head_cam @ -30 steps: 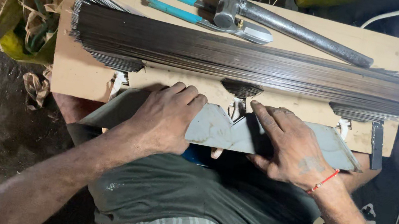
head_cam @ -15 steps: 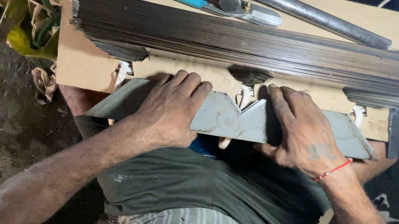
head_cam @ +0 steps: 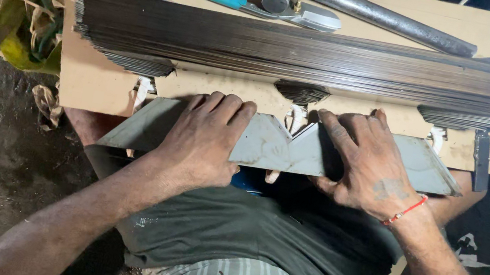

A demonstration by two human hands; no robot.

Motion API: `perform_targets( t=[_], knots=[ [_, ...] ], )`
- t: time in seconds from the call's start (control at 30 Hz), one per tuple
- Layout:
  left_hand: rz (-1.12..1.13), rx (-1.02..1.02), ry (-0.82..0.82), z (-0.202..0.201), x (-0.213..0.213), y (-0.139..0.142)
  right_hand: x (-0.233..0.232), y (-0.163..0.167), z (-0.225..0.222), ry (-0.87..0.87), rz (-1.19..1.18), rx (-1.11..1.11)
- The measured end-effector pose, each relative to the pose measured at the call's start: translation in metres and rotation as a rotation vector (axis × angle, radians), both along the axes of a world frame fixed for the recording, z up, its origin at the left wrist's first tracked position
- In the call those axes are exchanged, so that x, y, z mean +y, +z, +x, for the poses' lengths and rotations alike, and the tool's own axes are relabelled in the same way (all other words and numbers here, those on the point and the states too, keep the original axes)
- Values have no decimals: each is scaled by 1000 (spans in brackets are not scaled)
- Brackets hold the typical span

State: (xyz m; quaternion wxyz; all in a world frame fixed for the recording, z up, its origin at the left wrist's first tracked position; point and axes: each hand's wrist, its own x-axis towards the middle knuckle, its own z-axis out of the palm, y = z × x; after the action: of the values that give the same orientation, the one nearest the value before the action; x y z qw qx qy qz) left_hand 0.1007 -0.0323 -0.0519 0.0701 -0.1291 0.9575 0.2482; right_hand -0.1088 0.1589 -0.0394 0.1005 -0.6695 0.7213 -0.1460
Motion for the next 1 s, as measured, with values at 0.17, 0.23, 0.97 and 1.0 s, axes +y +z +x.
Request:
perform_targets(
  t=[0.17, 0.23, 0.97, 1.0],
  knots=[
    [-132, 288, -128, 2, 19, -5, -5, -4, 10, 65, 69, -52],
    [-138, 325, -107, 1, 27, -11, -6, -6, 12, 65, 77, -57],
    [-208, 220, -262, -41, 27, -7, -6, -3, 10, 115, -5, -61],
    [-214, 219, -262, -45, 26, -4, -4, -2, 12, 105, -9, -42]
  ],
)
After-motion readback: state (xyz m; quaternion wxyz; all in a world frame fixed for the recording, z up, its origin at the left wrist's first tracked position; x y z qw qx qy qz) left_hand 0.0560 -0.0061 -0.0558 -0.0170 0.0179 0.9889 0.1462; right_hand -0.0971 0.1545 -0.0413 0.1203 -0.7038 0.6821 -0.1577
